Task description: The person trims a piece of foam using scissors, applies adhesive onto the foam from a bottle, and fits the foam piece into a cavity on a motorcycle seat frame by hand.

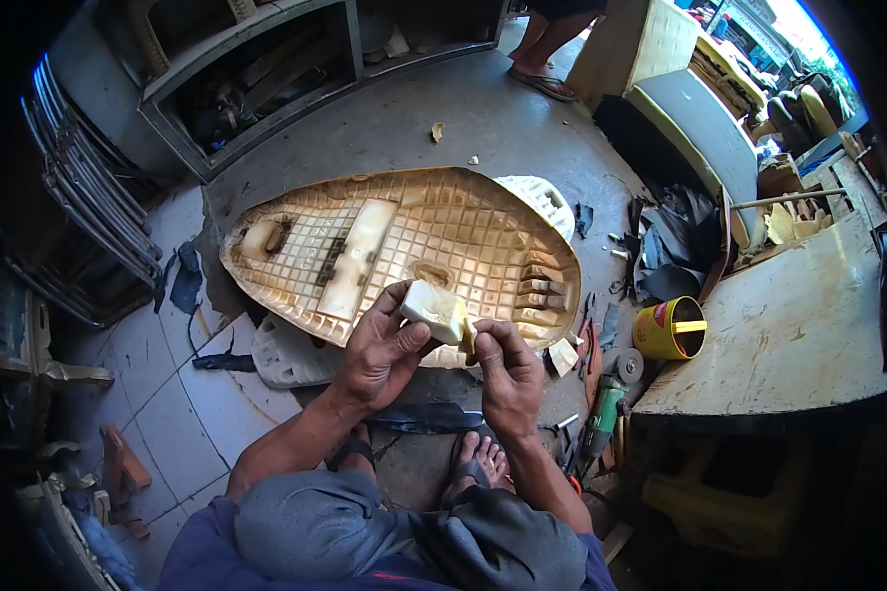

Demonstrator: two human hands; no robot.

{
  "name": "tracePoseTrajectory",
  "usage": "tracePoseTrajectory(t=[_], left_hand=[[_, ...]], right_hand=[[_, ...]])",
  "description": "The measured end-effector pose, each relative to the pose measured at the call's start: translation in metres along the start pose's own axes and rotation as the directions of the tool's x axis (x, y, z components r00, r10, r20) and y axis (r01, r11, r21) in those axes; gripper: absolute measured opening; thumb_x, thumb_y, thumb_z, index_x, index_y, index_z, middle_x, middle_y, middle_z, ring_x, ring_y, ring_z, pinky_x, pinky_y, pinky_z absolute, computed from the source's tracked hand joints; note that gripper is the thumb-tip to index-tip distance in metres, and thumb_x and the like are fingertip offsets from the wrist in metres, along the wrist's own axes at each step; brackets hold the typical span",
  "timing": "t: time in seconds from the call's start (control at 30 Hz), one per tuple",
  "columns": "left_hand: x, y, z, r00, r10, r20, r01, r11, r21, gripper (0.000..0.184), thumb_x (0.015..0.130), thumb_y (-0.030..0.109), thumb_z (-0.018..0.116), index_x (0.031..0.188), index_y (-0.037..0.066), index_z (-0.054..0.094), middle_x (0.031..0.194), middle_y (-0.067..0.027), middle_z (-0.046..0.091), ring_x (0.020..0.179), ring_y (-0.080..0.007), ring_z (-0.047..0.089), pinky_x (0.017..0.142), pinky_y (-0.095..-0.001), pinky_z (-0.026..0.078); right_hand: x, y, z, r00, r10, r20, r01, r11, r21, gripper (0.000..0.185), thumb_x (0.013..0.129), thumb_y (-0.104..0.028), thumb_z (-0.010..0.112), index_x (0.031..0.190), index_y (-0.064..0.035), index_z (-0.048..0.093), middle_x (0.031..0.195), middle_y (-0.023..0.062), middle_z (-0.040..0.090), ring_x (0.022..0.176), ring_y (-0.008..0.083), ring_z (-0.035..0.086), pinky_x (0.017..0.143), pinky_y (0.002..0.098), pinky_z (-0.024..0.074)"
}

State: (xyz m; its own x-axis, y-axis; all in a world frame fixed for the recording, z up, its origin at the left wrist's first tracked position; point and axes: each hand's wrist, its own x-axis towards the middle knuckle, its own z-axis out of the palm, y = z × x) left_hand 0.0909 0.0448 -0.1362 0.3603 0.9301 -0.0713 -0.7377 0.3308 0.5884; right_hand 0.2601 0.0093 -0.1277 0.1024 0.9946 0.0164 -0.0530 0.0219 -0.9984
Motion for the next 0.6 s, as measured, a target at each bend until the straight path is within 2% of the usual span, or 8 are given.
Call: tracePoseTrajectory(t=[0.1,0.2,0.23,0.33,0.37,0.43,0.5,0.6], left_hand=[[-0.001,-0.005,0.001,0.995,0.074,-0.068,-0.065,0.991,0.118,0.059,0.089,0.005,0.073,0.138,0.002,0.039,0.127,-0.0093,0.057,0.121,-0.0200,0.056,0.107,-0.0356,0.045],[-0.001,-0.004,0.001,0.978,0.196,-0.065,-0.165,0.931,0.325,0.055,0.086,-0.001,0.075,0.131,0.002,0.043,0.124,-0.0092,0.057,0.117,-0.0171,0.056,0.104,-0.0338,0.047],[-0.002,-0.005,0.002,0.979,0.194,-0.066,-0.163,0.932,0.322,0.055,0.086,-0.001,0.075,0.131,0.002,0.043,0.124,-0.0092,0.057,0.117,-0.0171,0.056,0.104,-0.0338,0.047],[-0.003,-0.006,0.004,0.978,0.191,-0.086,-0.133,0.884,0.449,0.052,0.084,-0.001,0.078,0.125,0.002,0.047,0.120,-0.0087,0.059,0.115,-0.0160,0.057,0.102,-0.0331,0.048],[-0.003,-0.005,0.005,0.979,0.179,-0.094,-0.116,0.878,0.464,0.050,0.084,0.001,0.078,0.123,0.001,0.048,0.118,-0.0086,0.060,0.113,-0.0156,0.058,0.101,-0.0325,0.049],[-0.005,-0.001,0.006,0.981,0.165,-0.104,-0.096,0.872,0.479,0.048,0.083,0.002,0.079,0.121,0.000,0.050,0.116,-0.0085,0.061,0.111,-0.0151,0.059,0.100,-0.0319,0.050],[-0.003,0.005,0.004,0.972,0.136,-0.193,-0.012,0.847,0.531,0.049,0.083,0.001,0.079,0.123,0.001,0.050,0.115,-0.0072,0.059,0.111,-0.0162,0.058,0.101,-0.0314,0.049],[-0.004,0.007,0.002,0.974,0.151,-0.171,-0.020,0.803,0.596,0.048,0.084,0.002,0.079,0.123,-0.001,0.051,0.112,-0.0074,0.060,0.108,-0.0158,0.060,0.098,-0.0309,0.051]], right_hand=[[-0.003,0.000,0.003,0.997,0.068,-0.036,-0.066,0.995,0.071,0.014,0.101,-0.010,0.058,0.107,0.0003,0.065,0.087,0.0013,0.057,0.080,0.0094,0.054,0.073,0.0241,0.0452],[0.002,-0.003,-0.003,0.964,-0.264,-0.032,0.248,0.937,-0.248,0.010,0.096,-0.002,0.062,0.104,-0.0021,0.067,0.088,0.0073,0.059,0.080,0.0182,0.059,0.073,0.0287,0.0468],[0.004,-0.008,-0.003,0.965,-0.262,-0.033,0.246,0.936,-0.250,0.010,0.096,-0.002,0.062,0.104,-0.0021,0.067,0.088,0.0073,0.059,0.080,0.0182,0.059,0.073,0.0287,0.0468],[0.009,-0.020,-0.004,0.755,-0.640,0.144,0.561,0.516,-0.647,0.025,0.081,0.005,0.066,0.104,-0.0050,0.068,0.090,0.0087,0.059,0.081,0.0272,0.056,0.070,0.0377,0.0470],[0.009,-0.020,-0.005,0.754,-0.641,0.144,0.562,0.516,-0.646,0.025,0.081,0.005,0.066,0.104,-0.0050,0.068,0.090,0.0087,0.059,0.081,0.0272,0.056,0.070,0.0377,0.0470],[0.005,-0.019,-0.008,0.710,-0.617,0.339,0.616,0.313,-0.723,0.034,0.074,0.004,0.067,0.107,-0.0060,0.068,0.093,0.0083,0.059,0.081,0.0261,0.055,0.071,0.0374,0.0469],[0.000,-0.016,-0.014,0.738,-0.482,0.473,0.651,0.322,-0.687,0.035,0.072,0.002,0.066,0.106,-0.0064,0.067,0.094,0.0083,0.058,0.082,0.0270,0.054,0.075,0.0385,0.0470],[0.001,-0.020,-0.019,0.788,-0.447,0.423,0.601,0.407,-0.689,0.032,0.074,0.003,0.067,0.104,-0.0069,0.067,0.093,0.0091,0.059,0.081,0.0277,0.054,0.073,0.0389,0.0461]])
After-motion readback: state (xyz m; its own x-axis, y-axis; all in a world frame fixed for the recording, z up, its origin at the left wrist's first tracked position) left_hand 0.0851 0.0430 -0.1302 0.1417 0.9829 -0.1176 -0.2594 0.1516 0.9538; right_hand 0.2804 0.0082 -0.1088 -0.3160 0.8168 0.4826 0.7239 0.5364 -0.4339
